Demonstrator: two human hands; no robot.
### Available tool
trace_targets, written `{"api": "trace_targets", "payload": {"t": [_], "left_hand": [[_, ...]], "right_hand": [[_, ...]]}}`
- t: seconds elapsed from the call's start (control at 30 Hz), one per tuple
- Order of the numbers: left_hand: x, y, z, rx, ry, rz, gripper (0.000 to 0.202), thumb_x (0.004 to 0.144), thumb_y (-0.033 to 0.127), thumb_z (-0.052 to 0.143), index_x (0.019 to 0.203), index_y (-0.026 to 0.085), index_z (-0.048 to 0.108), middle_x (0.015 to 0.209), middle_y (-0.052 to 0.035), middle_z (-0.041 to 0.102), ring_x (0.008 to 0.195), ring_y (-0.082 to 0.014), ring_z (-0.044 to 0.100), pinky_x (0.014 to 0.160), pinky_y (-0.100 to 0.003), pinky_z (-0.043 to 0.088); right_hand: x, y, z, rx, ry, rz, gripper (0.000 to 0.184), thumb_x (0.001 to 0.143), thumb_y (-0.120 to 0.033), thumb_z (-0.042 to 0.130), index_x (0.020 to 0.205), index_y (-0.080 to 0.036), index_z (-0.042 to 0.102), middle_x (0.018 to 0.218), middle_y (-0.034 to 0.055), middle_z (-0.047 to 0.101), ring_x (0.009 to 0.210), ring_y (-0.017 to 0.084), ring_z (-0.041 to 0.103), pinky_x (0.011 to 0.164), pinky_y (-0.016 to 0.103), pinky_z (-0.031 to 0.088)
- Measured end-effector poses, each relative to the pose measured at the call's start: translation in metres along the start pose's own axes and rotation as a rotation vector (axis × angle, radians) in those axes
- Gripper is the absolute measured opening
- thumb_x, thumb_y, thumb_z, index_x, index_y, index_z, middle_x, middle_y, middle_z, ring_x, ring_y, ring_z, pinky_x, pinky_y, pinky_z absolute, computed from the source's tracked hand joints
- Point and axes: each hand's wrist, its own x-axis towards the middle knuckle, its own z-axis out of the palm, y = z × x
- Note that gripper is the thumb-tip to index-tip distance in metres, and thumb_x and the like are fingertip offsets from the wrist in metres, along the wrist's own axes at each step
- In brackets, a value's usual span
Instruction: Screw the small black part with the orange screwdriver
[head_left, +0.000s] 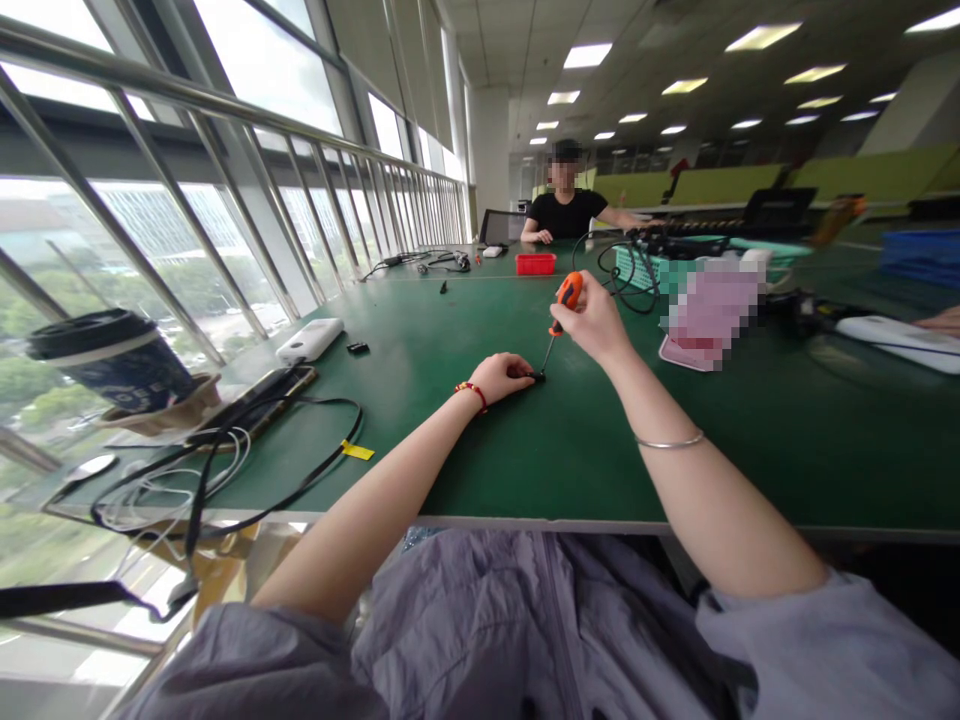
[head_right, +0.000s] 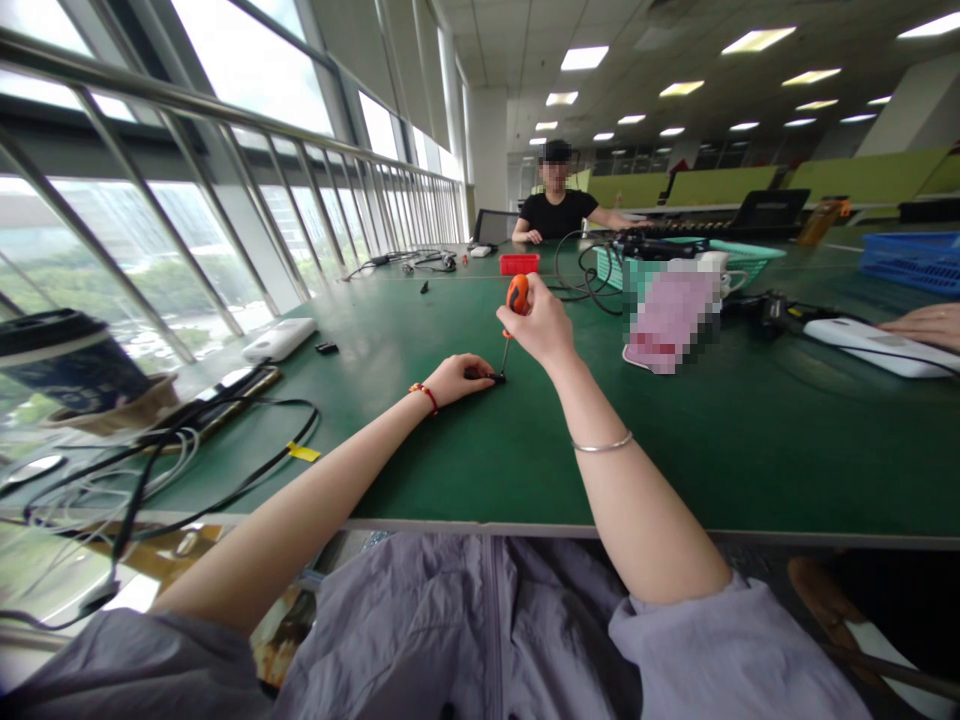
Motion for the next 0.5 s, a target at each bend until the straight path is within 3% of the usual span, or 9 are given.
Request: {"api": "trace_targets", "payload": {"t": [0.17, 0.5], "left_hand": [[-0.001, 0.001, -0.001, -0.007, -0.004, 0.0, 0.017, 0.073, 0.024, 0.067, 0.086, 0.013, 0.071, 0.08, -0.0041, 0.071, 0.072, -0.0141, 0.063, 0.067, -0.024, 0.05], [0.0, -0.002, 0.001, -0.009, 0.007, 0.004, 0.017, 0.073, 0.024, 0.068, 0.085, 0.014, 0.071, 0.079, -0.0034, 0.071, 0.07, -0.0137, 0.062, 0.067, -0.023, 0.049]], "right_hand": [[-0.001, -0.003, -0.001, -0.073, 0.028, 0.121, 0.025, 0.074, -0.048, 0.057, 0.076, -0.024, 0.051, 0.072, 0.0035, 0.058, 0.071, 0.024, 0.058, 0.072, 0.043, 0.047], [-0.005, -0.015, 0.001, -0.062, 0.025, 0.039, 0.029, 0.076, -0.049, 0.052, 0.064, -0.023, 0.048, 0.063, 0.0029, 0.056, 0.065, 0.02, 0.056, 0.068, 0.034, 0.046]]}}
